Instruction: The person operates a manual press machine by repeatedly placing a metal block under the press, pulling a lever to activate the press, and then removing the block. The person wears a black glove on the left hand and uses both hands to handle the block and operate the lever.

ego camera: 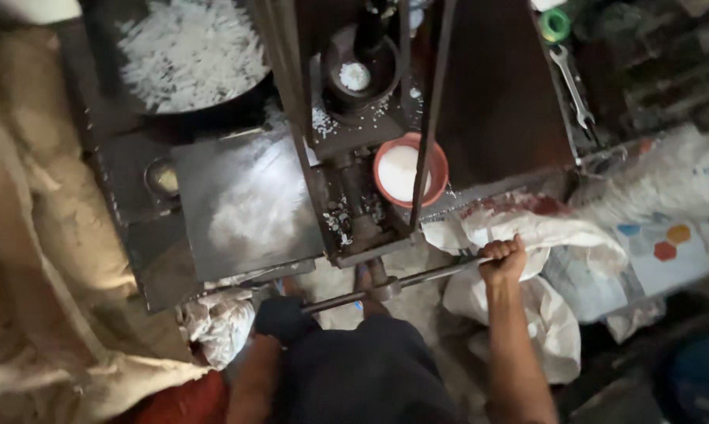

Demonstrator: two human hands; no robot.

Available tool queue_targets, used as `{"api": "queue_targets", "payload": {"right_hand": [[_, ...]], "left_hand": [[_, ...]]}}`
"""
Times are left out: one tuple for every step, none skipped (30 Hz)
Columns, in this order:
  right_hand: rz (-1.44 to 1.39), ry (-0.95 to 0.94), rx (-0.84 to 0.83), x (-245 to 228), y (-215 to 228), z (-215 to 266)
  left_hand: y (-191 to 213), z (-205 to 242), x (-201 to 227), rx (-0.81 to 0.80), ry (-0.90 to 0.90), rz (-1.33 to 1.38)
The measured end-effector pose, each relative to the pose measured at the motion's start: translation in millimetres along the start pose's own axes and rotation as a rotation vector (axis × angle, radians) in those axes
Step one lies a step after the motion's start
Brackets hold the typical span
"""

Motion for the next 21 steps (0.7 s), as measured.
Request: {"api": "queue_targets", "payload": {"right_hand": [[0.091, 0.049, 0.030, -5, -5, 13], [0.072, 0.070, -0.008, -6, -15, 26], [0.063, 0.085, -0.052, -10, -27, 45], [0.055, 0.100, -0.096, -12, -40, 68], [0.087, 0.142, -0.122, -10, -57, 89], [0.120, 0.185, -0.146, -8, -74, 114], [0.150, 0.228, -0.170, -2, -91, 141], [0.187, 0.263, -0.267, 6, -110, 171], [0.228, 0.298, -0.355, 18, -123, 207], [0.728, 0.603, -0.598, 35, -144, 251], [1.246, 0.884, -0.829, 69, -160, 296], [1.305, 0.269, -0.606, 113, -146, 306], [1.193, 0.195, -0.930, 161, -158, 332], [1.317, 0.092, -1.101, 213, -160, 342], [1.315, 0.020, -1.279, 261, -158, 345], [1.301, 0.039, -1.403, 304, -151, 340], [1.393, 0.034, -1.452, 345, -134, 325], [1.486, 0.028, -1.500, 381, -114, 308], [1.669, 0.059, -1.499, 411, -93, 287], [1.915, 0.129, -1.465, 434, -71, 267], [2.141, 0.205, -1.419, 452, -52, 249]], "left_hand": [[-19, -1, -2, -0.093, -0.065, -0.012], [-38, -4, -6, -0.185, -0.131, -0.026], [-59, -4, -8, -0.275, -0.187, -0.036], [-77, -3, -9, -0.363, -0.243, -0.046], [-92, -8, -14, -0.441, -0.300, -0.065], [-105, -11, -18, -0.518, -0.357, -0.085], [-115, -15, -25, -0.585, -0.295, -0.129], [-121, -22, -31, -0.609, -0.264, -0.149], [-124, -21, -40, -0.654, -0.248, -0.162], [-125, -20, -47, -0.665, -0.251, -0.134], [-123, -15, -58, -0.688, -0.244, -0.111], [-118, -9, -72, -0.711, -0.236, -0.085], [-112, -17, -88, -0.723, -0.231, -0.059], [-105, -23, -104, -0.736, -0.219, -0.023], [-97, -18, -123, -0.765, -0.192, 0.014], [-90, -12, -138, -0.797, -0.164, 0.050], [-84, 0, -153, -0.834, -0.125, 0.098], [-78, 11, -169, -0.872, -0.080, 0.152], [-70, 22, -181, -0.901, -0.024, 0.204], [-63, 31, -191, -0.923, 0.032, 0.256], [-55, 39, -200, -0.944, 0.087, 0.302]]}}
Point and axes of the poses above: each hand's wrist, its own z-axis away from the middle knuckle, its own y-axis out of the back of the hand, x = y × z, the point moved 5 cm from there along -z, towards the middle knuckle, and after that the axes turned 5 degrees about -z, right-handed, at the moved point
